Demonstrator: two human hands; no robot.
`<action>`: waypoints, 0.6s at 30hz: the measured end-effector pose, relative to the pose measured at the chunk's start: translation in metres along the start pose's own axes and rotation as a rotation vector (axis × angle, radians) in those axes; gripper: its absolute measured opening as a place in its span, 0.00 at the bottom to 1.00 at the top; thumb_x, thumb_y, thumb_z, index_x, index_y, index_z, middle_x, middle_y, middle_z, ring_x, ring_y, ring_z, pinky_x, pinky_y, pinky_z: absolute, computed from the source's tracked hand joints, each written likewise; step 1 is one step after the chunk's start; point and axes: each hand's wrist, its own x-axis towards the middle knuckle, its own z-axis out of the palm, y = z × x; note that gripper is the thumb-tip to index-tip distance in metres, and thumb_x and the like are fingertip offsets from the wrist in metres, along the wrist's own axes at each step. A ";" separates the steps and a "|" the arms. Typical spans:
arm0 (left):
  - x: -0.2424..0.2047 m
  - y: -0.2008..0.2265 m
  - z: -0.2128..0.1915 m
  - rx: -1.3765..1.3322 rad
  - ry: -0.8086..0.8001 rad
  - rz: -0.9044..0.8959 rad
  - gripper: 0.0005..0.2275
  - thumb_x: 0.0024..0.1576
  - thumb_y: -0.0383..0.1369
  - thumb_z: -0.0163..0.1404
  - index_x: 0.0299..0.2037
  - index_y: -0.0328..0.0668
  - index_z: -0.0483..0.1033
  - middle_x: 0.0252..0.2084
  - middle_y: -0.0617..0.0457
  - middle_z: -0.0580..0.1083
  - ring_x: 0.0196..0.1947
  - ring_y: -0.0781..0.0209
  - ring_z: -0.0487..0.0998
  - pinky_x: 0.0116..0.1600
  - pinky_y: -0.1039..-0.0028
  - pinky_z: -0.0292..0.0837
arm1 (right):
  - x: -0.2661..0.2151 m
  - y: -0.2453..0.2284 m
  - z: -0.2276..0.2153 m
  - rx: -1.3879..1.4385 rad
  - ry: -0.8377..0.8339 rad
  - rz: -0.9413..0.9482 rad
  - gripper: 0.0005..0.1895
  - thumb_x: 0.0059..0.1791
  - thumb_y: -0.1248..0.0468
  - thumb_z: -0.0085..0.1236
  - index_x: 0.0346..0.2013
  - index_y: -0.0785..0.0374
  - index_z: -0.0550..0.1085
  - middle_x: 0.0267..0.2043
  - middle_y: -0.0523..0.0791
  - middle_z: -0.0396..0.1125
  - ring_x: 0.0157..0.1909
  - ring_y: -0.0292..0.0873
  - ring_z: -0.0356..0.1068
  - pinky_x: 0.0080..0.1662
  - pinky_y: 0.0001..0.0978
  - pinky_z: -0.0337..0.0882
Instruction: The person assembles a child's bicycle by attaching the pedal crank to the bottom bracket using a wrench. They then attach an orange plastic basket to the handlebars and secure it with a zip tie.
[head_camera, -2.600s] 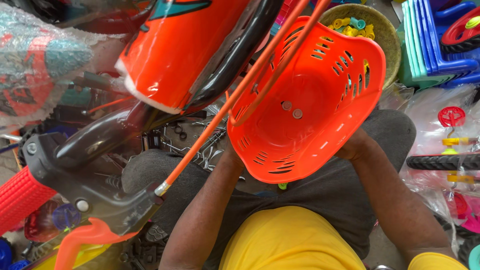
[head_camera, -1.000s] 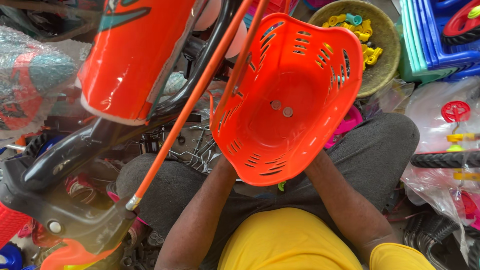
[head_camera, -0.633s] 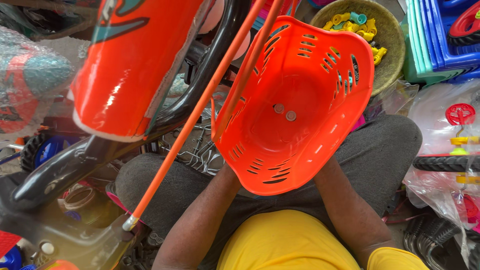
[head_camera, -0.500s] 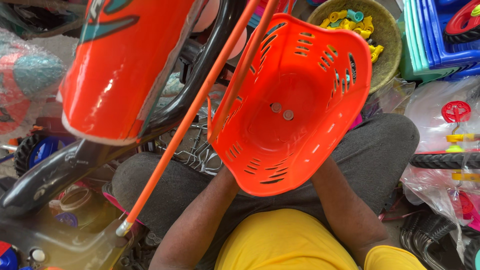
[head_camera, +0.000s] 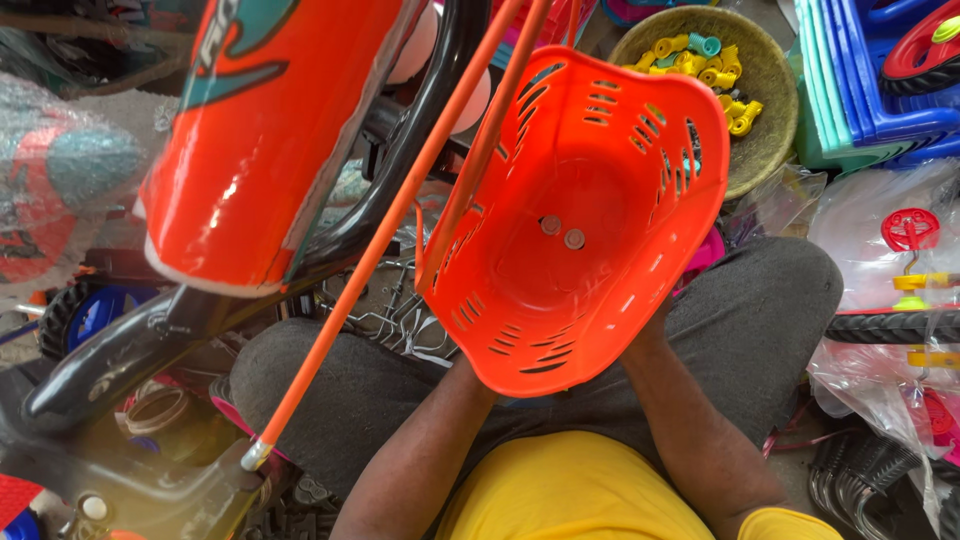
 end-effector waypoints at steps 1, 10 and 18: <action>0.001 0.001 -0.001 0.003 0.000 -0.005 0.20 0.71 0.37 0.44 0.69 0.33 0.62 0.64 0.42 0.70 0.60 0.53 0.74 0.61 0.64 0.74 | -0.002 -0.001 -0.002 -0.019 0.013 -0.014 0.14 0.56 0.59 0.48 0.53 0.62 0.72 0.49 0.46 0.73 0.49 0.49 0.75 0.51 0.44 0.74; 0.003 0.000 -0.005 0.022 0.010 -0.036 0.20 0.71 0.37 0.43 0.70 0.33 0.62 0.65 0.42 0.69 0.61 0.53 0.73 0.61 0.64 0.74 | -0.013 -0.012 -0.018 -0.127 0.069 -0.141 0.14 0.56 0.58 0.47 0.52 0.62 0.72 0.49 0.46 0.74 0.48 0.48 0.76 0.51 0.44 0.75; -0.002 0.000 -0.010 0.017 0.023 -0.017 0.20 0.71 0.37 0.43 0.70 0.34 0.62 0.65 0.43 0.69 0.61 0.53 0.73 0.62 0.64 0.73 | -0.008 -0.024 -0.019 -0.445 -0.010 -0.310 0.15 0.55 0.60 0.49 0.52 0.65 0.71 0.51 0.47 0.73 0.52 0.51 0.74 0.55 0.46 0.72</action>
